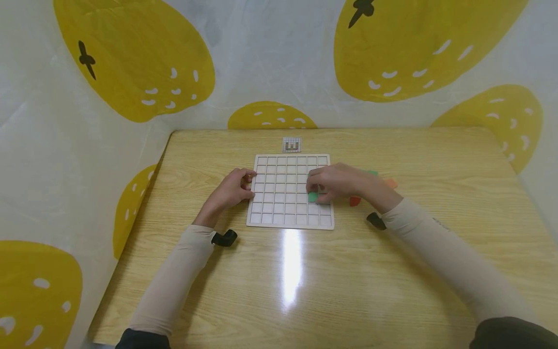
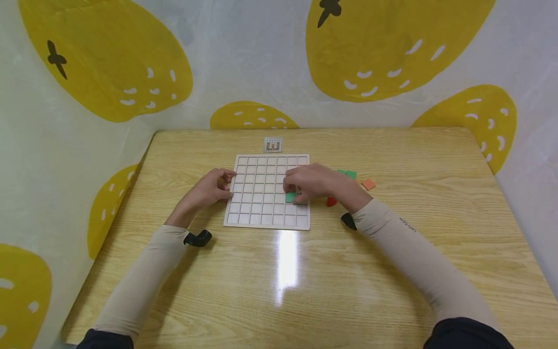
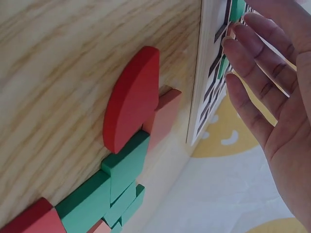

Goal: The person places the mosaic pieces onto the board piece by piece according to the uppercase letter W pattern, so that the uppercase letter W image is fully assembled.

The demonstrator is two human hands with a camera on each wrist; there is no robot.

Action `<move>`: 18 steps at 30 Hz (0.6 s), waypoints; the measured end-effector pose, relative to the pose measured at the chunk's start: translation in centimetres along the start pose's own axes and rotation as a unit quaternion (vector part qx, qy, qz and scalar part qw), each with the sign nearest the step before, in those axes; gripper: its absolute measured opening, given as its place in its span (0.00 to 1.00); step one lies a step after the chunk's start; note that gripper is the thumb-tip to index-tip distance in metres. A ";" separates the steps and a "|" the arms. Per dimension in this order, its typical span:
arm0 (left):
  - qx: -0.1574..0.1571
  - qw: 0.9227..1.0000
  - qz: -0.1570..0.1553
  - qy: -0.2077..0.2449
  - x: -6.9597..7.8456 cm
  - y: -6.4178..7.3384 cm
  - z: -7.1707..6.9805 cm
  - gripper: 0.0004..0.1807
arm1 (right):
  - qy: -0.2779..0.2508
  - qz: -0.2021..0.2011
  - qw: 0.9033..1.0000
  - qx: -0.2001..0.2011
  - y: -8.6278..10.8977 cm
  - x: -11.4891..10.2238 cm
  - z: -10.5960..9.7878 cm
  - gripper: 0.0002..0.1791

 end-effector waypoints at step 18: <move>0.003 1.000 -0.009 0.004 -0.3 -0.1 0.0 0.32 | 0.015 0.023 0.999 0.024 1.1 0.7 -1.1 0.12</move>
Point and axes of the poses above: each hand's wrist, its own y-axis away from the middle knuckle, its own z-axis out of the palm, x = y × z, the point moved 10 cm from there along -y, towards the middle knuckle, and after that the axes turned 15 degrees about x, right-handed, at the moved point
